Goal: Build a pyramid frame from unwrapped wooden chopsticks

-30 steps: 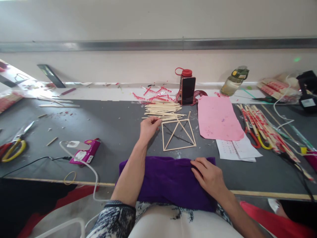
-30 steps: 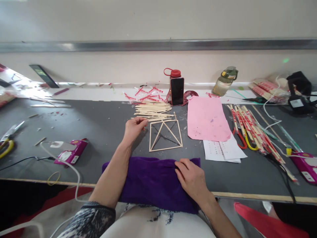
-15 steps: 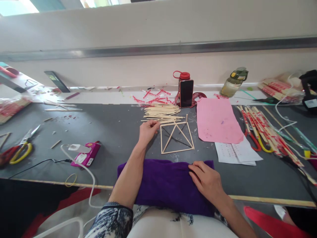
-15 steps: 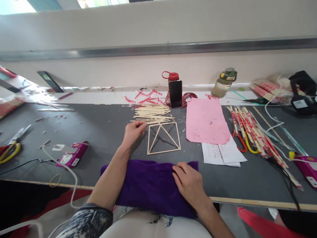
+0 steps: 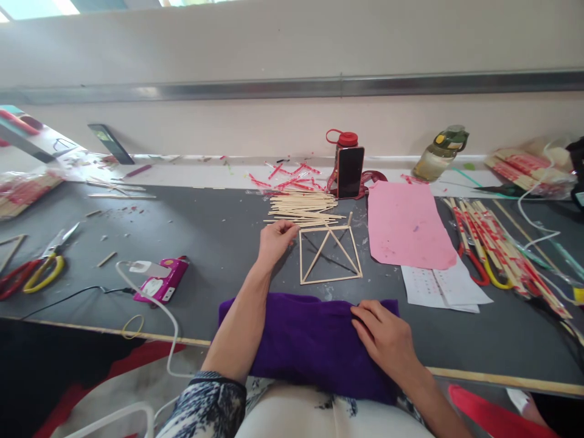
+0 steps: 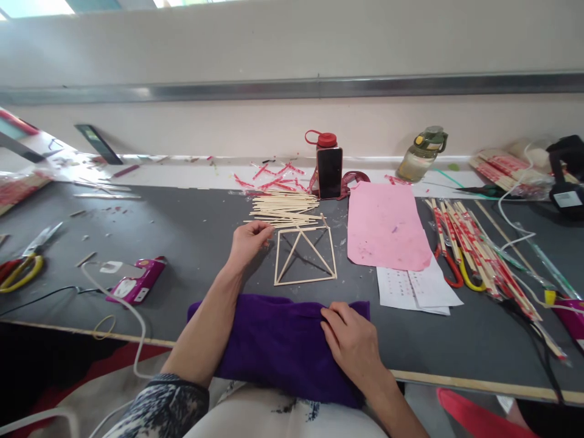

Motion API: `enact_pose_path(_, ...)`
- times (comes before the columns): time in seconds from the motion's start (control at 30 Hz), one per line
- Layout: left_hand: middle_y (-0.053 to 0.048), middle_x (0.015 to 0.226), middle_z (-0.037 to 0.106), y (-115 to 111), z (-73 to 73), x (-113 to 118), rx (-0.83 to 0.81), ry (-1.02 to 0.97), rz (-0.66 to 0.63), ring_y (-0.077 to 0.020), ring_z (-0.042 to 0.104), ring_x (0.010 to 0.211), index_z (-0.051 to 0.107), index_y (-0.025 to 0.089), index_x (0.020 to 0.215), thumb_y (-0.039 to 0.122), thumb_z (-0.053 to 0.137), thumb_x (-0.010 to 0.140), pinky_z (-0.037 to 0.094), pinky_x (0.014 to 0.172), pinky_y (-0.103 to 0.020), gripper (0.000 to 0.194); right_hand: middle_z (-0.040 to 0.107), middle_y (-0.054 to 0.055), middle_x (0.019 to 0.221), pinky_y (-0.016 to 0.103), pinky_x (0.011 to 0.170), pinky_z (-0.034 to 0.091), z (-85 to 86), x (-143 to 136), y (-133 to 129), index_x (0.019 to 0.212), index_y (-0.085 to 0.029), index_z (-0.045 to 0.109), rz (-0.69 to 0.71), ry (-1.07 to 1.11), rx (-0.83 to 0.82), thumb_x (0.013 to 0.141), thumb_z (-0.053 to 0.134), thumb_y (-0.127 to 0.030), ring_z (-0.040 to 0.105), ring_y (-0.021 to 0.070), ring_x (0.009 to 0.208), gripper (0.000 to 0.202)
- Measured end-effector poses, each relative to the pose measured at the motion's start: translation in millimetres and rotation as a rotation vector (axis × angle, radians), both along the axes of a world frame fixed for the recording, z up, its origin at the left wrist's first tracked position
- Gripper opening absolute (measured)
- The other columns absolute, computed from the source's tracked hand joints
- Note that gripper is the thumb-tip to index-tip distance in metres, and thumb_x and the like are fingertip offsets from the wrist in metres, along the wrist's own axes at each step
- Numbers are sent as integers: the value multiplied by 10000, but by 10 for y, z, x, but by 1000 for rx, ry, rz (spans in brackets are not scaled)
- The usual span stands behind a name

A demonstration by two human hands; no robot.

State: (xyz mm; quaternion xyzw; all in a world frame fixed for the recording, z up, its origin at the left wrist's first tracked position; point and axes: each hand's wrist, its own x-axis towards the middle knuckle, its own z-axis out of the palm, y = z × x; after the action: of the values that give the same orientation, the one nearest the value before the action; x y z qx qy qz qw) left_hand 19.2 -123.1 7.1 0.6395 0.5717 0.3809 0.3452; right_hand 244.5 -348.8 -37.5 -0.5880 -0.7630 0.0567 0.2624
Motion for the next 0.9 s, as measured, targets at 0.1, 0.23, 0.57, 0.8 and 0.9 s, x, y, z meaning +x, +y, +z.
enact_pose_path(0.1, 12, 606, 608, -16, 4, -3, 6, -10, 4, -93, 518, 486, 682, 159, 765, 411, 603, 724, 402, 489, -203, 268, 640, 50, 1029, 274, 747, 470, 1, -1, -4, 1080, -216, 629, 1, -1, -2, 918, 488, -230, 630, 152, 859, 216)
enact_pose_path(0.23, -4, 629, 634, 33, 76, -21, 19, 15, 0, -104, 532, 507, 694, 154, 799, 401, 583, 740, 417, 507, -209, 277, 642, 44, 1016, 266, 725, 464, 12, -5, -7, 1077, -218, 633, 0, -3, 4, 920, 484, -225, 633, 144, 842, 216)
enact_pose_path(0.57, -61, 1228, 621, 627, 316, 96, 139, 924, -288, -269, 526, 1141, 667, 270, 1120, 181, 605, 698, 443, 875, -337, 436, 651, 50, 991, 244, 675, 479, -42, 7, -3, 1067, -219, 647, 7, -41, 67, 920, 483, -240, 647, 142, 831, 221)
enact_pose_path(0.8, -36, 1217, 606, 749, 86, -35, 110, 932, -348, -226, 554, 1085, 670, 311, 1100, 298, 641, 715, 436, 873, -292, 386, 660, 59, 986, 239, 678, 488, -40, -8, -2, 1055, -212, 660, -3, -54, 89, 923, 473, -244, 653, 145, 836, 231)
enact_pose_path(0.9, -51, 1177, 620, 763, 51, -63, 130, 927, -304, -213, 572, 1046, 686, 286, 1079, 303, 574, 782, 435, 840, -279, 318, 660, 54, 989, 238, 668, 483, -37, -12, -3, 1054, -218, 659, -14, -64, 77, 921, 482, -246, 653, 145, 841, 223)
